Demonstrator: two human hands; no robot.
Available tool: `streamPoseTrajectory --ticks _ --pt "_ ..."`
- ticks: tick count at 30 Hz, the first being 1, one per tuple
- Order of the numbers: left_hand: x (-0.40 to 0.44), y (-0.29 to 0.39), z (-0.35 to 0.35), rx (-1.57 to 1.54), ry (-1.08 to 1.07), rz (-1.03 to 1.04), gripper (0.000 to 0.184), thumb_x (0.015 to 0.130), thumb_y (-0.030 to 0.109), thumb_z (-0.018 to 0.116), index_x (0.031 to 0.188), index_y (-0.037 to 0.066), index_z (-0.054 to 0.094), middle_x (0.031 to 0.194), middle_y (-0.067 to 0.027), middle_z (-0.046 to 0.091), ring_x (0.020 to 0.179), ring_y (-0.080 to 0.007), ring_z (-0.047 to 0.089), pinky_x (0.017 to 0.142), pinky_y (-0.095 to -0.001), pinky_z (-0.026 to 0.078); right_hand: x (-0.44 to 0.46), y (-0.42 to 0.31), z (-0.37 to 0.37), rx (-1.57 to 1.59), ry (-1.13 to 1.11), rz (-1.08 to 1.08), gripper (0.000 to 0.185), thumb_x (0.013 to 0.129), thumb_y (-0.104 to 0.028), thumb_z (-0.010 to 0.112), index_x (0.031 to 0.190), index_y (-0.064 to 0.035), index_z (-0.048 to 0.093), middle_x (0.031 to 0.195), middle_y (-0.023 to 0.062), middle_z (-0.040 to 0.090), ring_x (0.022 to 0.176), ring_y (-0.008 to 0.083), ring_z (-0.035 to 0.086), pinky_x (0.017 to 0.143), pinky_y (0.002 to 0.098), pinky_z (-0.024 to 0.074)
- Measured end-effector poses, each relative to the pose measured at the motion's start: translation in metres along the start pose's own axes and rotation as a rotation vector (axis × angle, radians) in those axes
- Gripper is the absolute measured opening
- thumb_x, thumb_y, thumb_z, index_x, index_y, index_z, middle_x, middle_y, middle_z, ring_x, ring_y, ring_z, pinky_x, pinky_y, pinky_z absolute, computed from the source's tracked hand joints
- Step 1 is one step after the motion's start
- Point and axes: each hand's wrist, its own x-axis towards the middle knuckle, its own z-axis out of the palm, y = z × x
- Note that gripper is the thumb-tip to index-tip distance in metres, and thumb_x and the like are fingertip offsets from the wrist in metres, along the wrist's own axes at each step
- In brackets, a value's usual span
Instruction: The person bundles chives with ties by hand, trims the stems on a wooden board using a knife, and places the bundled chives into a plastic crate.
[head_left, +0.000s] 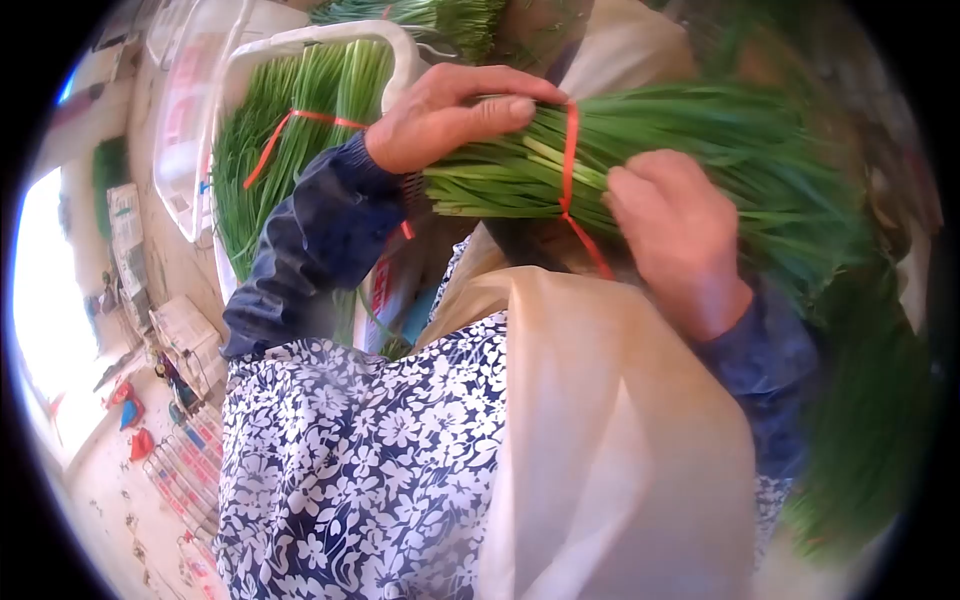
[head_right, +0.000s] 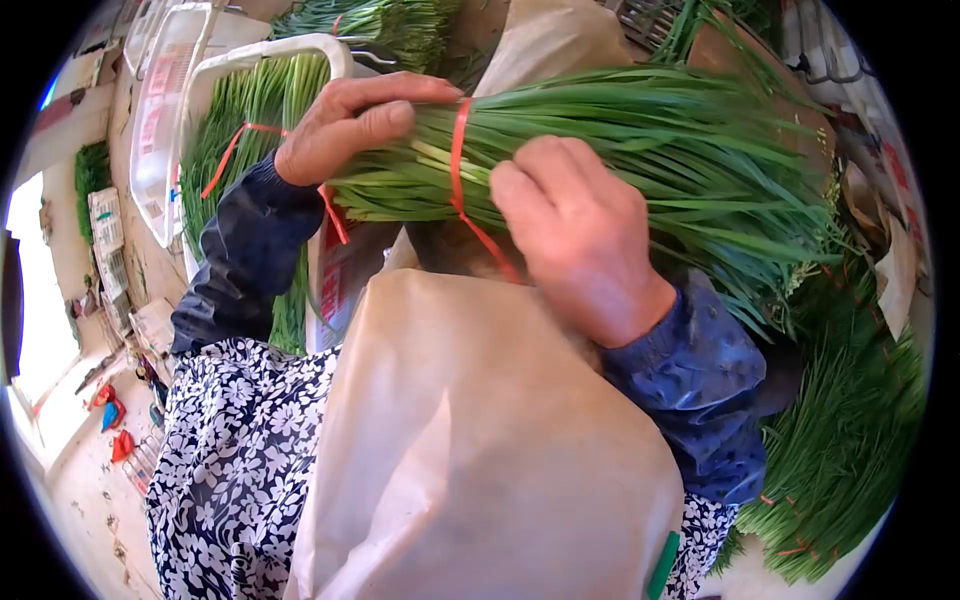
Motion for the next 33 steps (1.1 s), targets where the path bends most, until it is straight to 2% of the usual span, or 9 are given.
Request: streamPoseTrajectory --ticks 2,9,18,22,24,27,29,31,33 --pt "0.000 0.006 0.002 -0.181 0.010 -0.063 0.037 0.098 0.022 0.055 0.125 -0.002 0.060 0.121 -0.0107 0.064 0.111 -0.0168 0.059 0.099 -0.0321 0.046 0.011 -0.006 0.007 -0.013 -0.054 0.002 0.018 0.068 -0.004 0.063 0.086 -0.0039 0.059 0.083 0.0077 0.054 0.076 0.0242 0.059 0.059 0.0342 0.0501" --pt "-0.003 0.000 0.001 -0.084 0.159 -0.001 0.035 0.096 0.019 0.058 0.124 -0.001 0.061 0.116 -0.0094 0.066 0.104 -0.0135 0.062 0.092 -0.0289 0.050 0.016 -0.018 -0.022 -0.115 -0.163 0.096 0.021 0.069 -0.001 0.064 0.089 -0.0038 0.060 0.086 0.0089 0.054 0.079 0.0254 0.060 0.062 0.0349 0.0506" --pt "0.001 0.000 0.016 -0.360 0.376 -0.006 0.063 0.100 0.048 0.031 0.123 -0.004 0.059 0.117 -0.0206 0.065 0.107 -0.0250 0.062 0.097 -0.0366 0.048 0.011 -0.004 -0.019 -0.066 -0.082 0.035 0.024 0.069 0.003 0.064 0.093 0.0016 0.062 0.083 0.0108 0.056 0.076 0.0273 0.060 0.062 0.0357 0.0505" --pt "0.001 -0.002 0.020 -0.562 0.425 -0.005 0.055 0.101 0.041 0.036 0.117 -0.004 0.063 0.107 -0.0140 0.068 0.096 -0.0185 0.062 0.087 -0.0313 0.050 0.012 -0.004 -0.012 -0.052 -0.062 0.014 0.022 0.069 0.002 0.063 0.091 0.0009 0.061 0.082 0.0106 0.055 0.076 0.0272 0.060 0.062 0.0359 0.0506" --pt "0.002 -0.005 0.020 -0.547 0.410 0.007 0.072 0.100 0.054 0.022 0.127 -0.004 0.057 0.120 -0.0207 0.063 0.108 -0.0260 0.060 0.101 -0.0376 0.045 0.013 -0.003 -0.010 -0.053 -0.057 0.024 0.021 0.069 0.001 0.063 0.090 0.0001 0.061 0.082 0.0102 0.054 0.076 0.0271 0.059 0.062 0.0360 0.0505" --pt "0.003 0.003 0.026 -0.610 0.407 -0.009 0.076 0.100 0.057 0.020 0.128 -0.004 0.056 0.123 -0.0206 0.062 0.109 -0.0260 0.060 0.100 -0.0381 0.045 0.017 -0.007 -0.012 -0.043 -0.092 0.030 0.021 0.069 0.000 0.063 0.090 -0.0024 0.061 0.081 0.0092 0.054 0.075 0.0263 0.058 0.061 0.0358 0.0501" --pt "-0.002 0.004 0.021 -0.539 0.395 -0.024 0.068 0.100 0.050 0.025 0.129 -0.004 0.055 0.125 -0.0198 0.060 0.111 -0.0259 0.059 0.101 -0.0377 0.045 0.027 -0.013 -0.015 -0.077 -0.237 0.054 0.022 0.068 -0.001 0.063 0.090 -0.0045 0.061 0.083 0.0082 0.053 0.077 0.0261 0.057 0.063 0.0366 0.0488" --pt "-0.006 -0.001 0.019 -0.395 0.378 0.169 0.049 0.096 0.034 0.044 0.125 -0.004 0.058 0.114 -0.0147 0.065 0.103 -0.0205 0.061 0.092 -0.0313 0.047 0.041 -0.019 -0.033 -0.117 -0.349 0.091 0.021 0.069 -0.003 0.064 0.090 -0.0055 0.061 0.088 0.0084 0.056 0.080 0.0268 0.058 0.067 0.0373 0.0482" --pt "-0.015 0.002 0.019 -0.221 0.374 0.176 0.062 0.084 0.036 0.048 0.130 -0.004 0.054 0.128 -0.0179 0.059 0.117 -0.0246 0.055 0.105 -0.0361 0.040 0.051 -0.021 -0.034 -0.215 -0.231 0.016 0.021 0.071 -0.003 0.065 0.091 -0.0069 0.061 0.091 0.0093 0.058 0.080 0.0279 0.059 0.068 0.0378 0.0485"
